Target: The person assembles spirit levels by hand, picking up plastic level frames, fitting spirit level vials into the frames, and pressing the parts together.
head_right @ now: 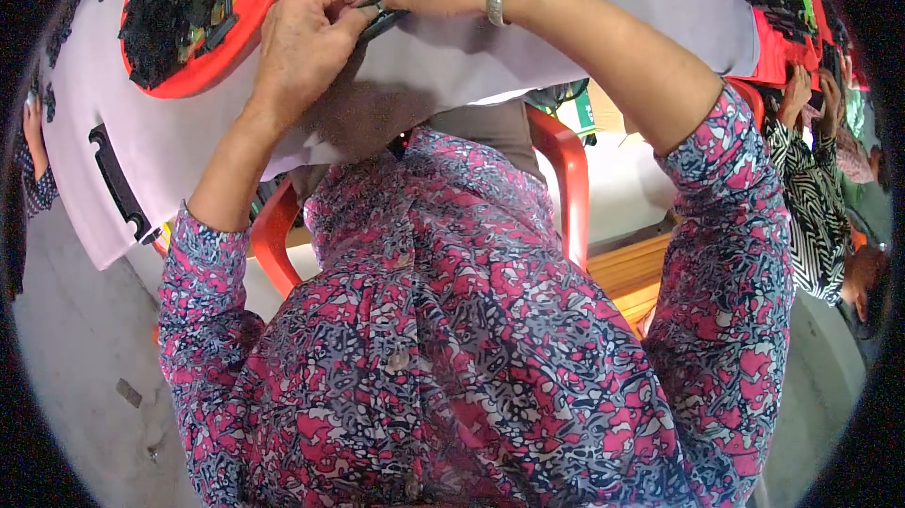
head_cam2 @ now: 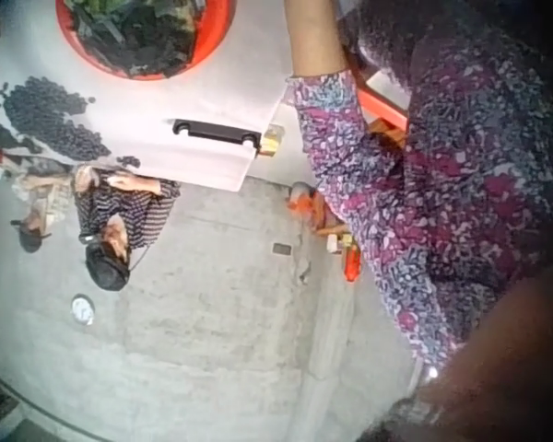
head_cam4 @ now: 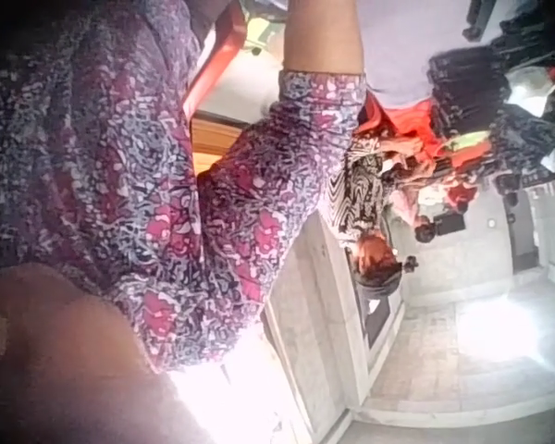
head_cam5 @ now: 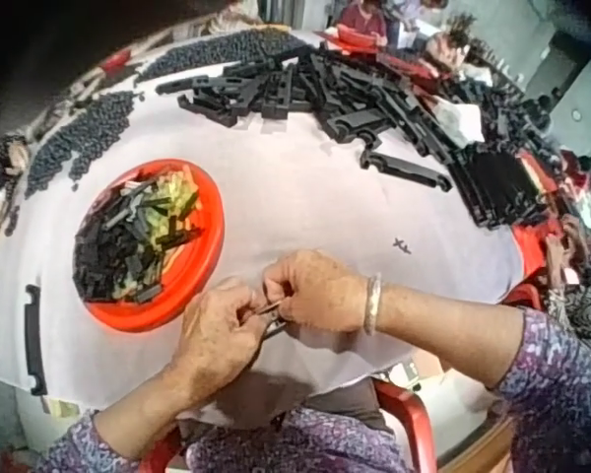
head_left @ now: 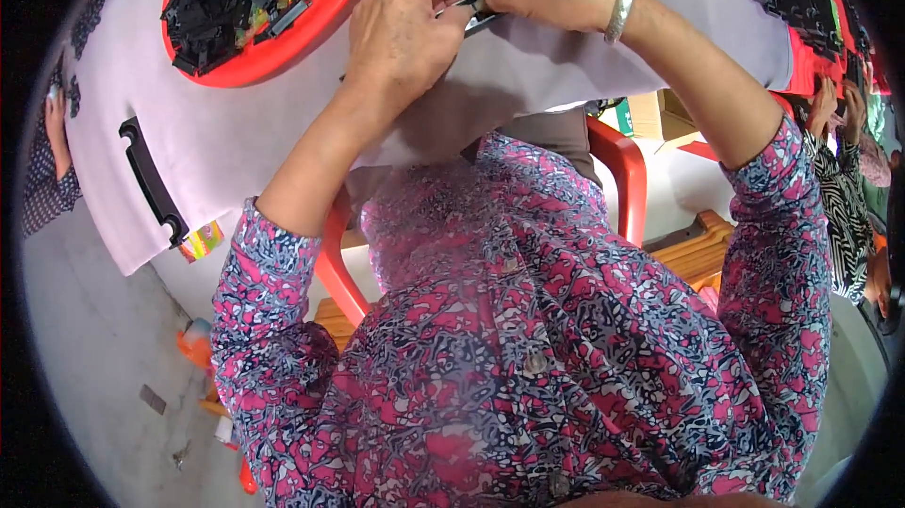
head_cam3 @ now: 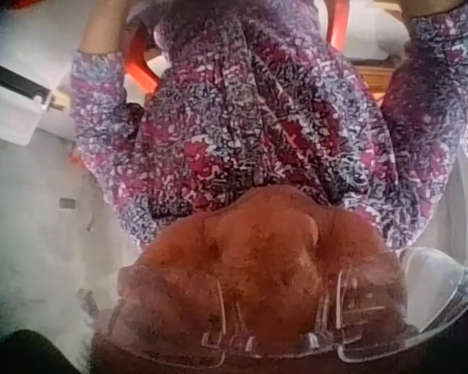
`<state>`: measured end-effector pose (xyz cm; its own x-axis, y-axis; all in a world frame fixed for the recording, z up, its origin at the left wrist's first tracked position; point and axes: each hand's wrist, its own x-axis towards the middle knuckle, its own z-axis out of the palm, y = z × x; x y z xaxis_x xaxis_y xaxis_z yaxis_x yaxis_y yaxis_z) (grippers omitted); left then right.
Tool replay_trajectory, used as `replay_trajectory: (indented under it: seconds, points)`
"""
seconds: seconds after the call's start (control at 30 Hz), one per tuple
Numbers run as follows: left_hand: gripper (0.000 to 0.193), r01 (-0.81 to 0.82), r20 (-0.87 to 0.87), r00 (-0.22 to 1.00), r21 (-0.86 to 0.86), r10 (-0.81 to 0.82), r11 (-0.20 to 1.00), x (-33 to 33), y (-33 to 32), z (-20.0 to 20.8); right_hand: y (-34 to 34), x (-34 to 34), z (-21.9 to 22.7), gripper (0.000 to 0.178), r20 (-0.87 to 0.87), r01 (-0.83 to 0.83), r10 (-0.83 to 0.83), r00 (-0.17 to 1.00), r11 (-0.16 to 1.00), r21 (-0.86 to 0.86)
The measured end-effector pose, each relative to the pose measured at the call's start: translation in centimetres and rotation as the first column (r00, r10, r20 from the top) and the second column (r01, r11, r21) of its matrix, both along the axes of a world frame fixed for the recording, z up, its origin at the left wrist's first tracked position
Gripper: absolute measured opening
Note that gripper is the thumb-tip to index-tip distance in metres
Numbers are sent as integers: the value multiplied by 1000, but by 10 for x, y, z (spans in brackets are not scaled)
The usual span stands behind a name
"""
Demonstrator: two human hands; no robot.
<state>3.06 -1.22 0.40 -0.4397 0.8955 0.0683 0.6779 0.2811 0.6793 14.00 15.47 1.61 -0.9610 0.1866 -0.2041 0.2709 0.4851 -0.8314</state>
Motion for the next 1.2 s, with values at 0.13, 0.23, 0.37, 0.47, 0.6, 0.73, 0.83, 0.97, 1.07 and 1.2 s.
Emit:
replay_trajectory:
  seconds: [0.13, 0.23, 0.37, 0.47, 0.6, 0.73, 0.83, 0.97, 1.07, 1.2]
  points:
    - [18, -39, 39, 998, -42, 40, 998, -11, 5, -4, 5, -11, -17, 15, 2, -4, 3, 1000, 999, 48]
    - [18, -43, 106, 993, -48, 48, 998, -13, 6, -5, 8, -13, -23, 15, -39, -18, 19, 999, 1000, 12]
    - [18, -88, 156, 982, -100, 103, 991, -8, 8, 6, 7, -10, -15, 14, -41, -17, 18, 999, 1000, 17]
    - [17, -24, 126, 991, -78, 33, 997, -11, 7, 5, 3, -6, -10, 13, -52, 12, -10, 999, 999, 51]
    - [19, -15, 167, 986, -73, 27, 997, -9, 6, 4, -4, 0, -4, 14, -53, 32, -22, 998, 982, 188]
    - [18, 14, 109, 994, -25, -11, 1000, -3, 2, 6, -11, 5, 6, 14, 12, 54, -57, 998, 982, 183]
    - [17, 43, 116, 993, -40, -38, 998, 0, 1, 11, -16, 9, 10, 14, 91, 87, -96, 991, 992, 95]
    - [17, 29, 183, 983, -80, -13, 996, 3, 0, 12, -19, 14, 8, 14, 8, 100, -103, 995, 979, 178]
    - [16, 52, 158, 987, -81, -39, 995, 5, 4, 13, -16, 18, 4, 14, -31, 110, -106, 994, 976, 189]
    - [17, 53, 212, 977, -132, -24, 990, 1, 2, 9, -20, 15, 9, 12, 24, 87, -93, 995, 976, 199]
